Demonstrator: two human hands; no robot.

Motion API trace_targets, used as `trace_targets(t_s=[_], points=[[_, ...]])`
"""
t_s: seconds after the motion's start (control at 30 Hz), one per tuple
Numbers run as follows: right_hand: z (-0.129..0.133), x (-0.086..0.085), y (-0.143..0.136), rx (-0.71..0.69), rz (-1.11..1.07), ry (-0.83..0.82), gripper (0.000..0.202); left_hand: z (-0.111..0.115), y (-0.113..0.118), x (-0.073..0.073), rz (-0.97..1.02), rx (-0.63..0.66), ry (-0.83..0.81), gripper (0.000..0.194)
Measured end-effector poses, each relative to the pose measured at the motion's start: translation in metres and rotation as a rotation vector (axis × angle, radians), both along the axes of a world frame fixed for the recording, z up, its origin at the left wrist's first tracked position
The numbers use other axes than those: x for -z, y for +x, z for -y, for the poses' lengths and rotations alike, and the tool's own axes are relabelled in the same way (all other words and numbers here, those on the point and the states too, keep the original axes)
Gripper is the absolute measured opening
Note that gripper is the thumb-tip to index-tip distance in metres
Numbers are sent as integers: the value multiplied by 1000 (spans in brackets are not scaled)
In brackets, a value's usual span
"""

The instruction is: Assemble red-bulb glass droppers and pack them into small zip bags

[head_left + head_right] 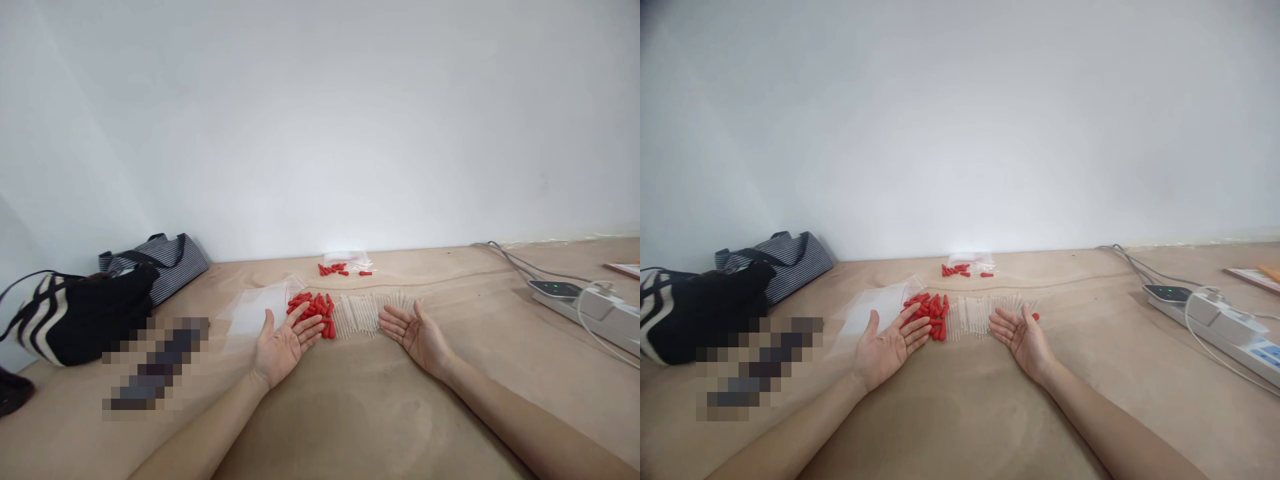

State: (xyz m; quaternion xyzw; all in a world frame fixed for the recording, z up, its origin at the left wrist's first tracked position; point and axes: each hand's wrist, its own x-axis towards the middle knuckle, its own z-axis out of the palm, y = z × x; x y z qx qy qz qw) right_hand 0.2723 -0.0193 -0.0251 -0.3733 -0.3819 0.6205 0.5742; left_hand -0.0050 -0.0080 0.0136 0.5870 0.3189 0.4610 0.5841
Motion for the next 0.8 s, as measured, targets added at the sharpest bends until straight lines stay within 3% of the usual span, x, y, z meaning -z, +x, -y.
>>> trace_targets(t_s=[0.13, 0.27, 0.43, 0.6, 0.7, 0.8], points=[[5, -3, -6, 33, 157, 0, 34, 0, 0, 5, -450, -293, 448, 37], [11, -2, -14, 29, 449, 105, 35, -3, -2, 8, -814, -365, 879, 11], [9, -2, -18, 114, 863, 323, 30, -6, -4, 12, -865, -320, 916, 8], [-5, -13, -24, 236, 1398, 560, 24, -8, -5, 14, -804, -325, 941, 16], [-12, -19, -32, 227, 1608, 606, 28, -7, -5, 11, -723, -370, 1037, 17], [-15, -22, -39, 188, 1682, 595, 27, -4, -3, 6, -687, -355, 1166, 18]])
